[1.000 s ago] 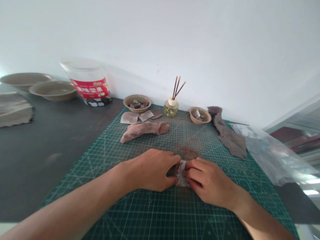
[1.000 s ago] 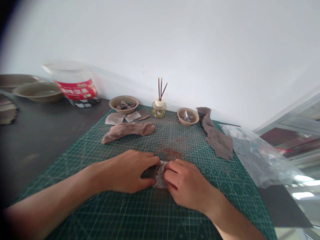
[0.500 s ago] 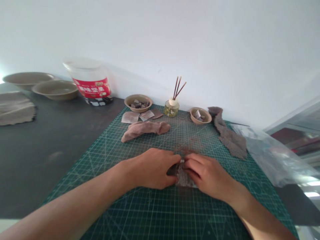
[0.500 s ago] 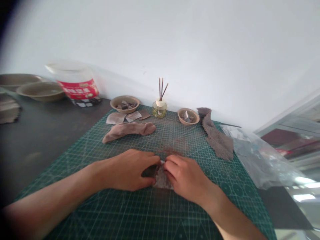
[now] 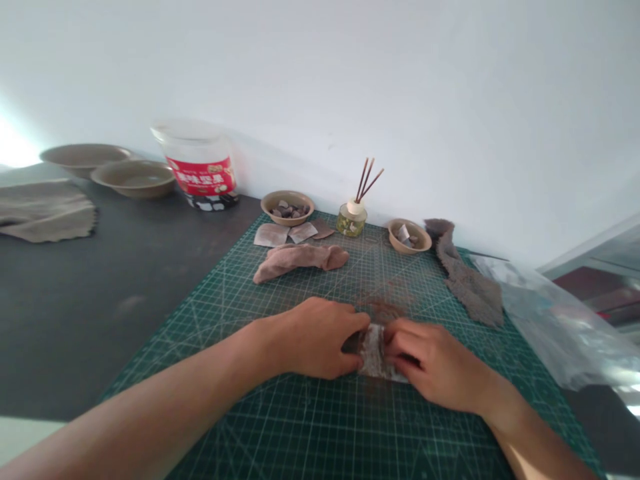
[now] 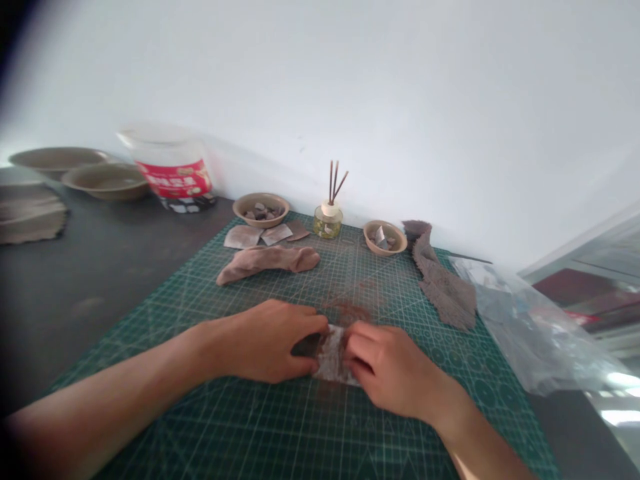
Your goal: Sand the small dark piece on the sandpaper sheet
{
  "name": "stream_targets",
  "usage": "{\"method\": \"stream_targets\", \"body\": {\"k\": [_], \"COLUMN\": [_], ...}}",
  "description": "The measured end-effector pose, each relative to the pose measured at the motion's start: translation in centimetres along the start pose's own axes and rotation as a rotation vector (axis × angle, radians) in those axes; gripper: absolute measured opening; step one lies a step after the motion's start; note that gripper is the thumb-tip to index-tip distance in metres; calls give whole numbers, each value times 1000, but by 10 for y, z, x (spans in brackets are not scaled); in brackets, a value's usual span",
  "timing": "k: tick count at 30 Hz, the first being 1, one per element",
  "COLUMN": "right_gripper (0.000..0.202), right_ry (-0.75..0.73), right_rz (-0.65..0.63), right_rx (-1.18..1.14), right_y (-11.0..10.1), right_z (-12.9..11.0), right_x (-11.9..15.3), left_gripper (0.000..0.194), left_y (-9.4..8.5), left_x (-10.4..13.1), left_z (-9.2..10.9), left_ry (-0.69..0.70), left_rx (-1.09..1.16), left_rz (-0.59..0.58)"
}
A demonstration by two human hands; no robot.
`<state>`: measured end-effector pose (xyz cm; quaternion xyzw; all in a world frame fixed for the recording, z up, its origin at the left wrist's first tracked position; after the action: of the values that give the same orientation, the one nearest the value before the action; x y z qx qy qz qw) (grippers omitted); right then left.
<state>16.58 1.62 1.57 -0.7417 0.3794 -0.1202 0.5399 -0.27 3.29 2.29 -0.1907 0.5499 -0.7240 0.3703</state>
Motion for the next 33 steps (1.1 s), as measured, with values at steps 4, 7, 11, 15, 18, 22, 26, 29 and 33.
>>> {"method": "stream_targets", "body": {"k": [4, 7, 11, 15, 18, 22, 26, 29, 33], "right_gripper": [10, 11, 12, 11, 12, 12, 12, 14, 15], "right_ry": [-114, -33, 21, -56, -2, -30, -17, 36, -58], "right_rz": [-1, 67, 29, -15, 53, -5, 50, 70, -40], "right_rx": [-3, 71, 56, 12, 52, 6, 17, 24, -71], "right_y": [8, 3, -2, 4, 1, 2, -1, -5, 3], "right_z": [-15, -7, 3, -6, -3, -2, 1, 5, -4], "right_x": [-1, -8, -6, -2, -5, -5, -7, -7, -5], "left_gripper": [17, 15, 17, 20, 25, 26, 29, 30, 30], "left_y": [-2, -2, -1, -1, 0, -1, -1, -1, 1], "left_x": [0, -1, -1, 0, 1, 1, 1, 1, 1], "left_z": [0, -1, -2, 0, 2, 4, 4, 4, 4], "left_ry": [-3, -15, -15, -9, -18, -23, -34, -39, -25], "left_rx": [19, 35, 50, 25, -1, -10, -8, -16, 0], "left_rz": [-10, -20, -15, 4, 5, -9, -23, -18, -31]}}
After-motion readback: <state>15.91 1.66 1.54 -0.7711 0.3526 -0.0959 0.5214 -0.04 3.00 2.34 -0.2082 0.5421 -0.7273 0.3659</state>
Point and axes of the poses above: each hand's wrist, its own x-axis away from the middle knuckle, its own y-axis out of the palm, z = x × y, the point moved 5 cm from there along -x, towards the middle knuckle, and after that the axes turned 12 degrees about z, right-handed, at the moved point
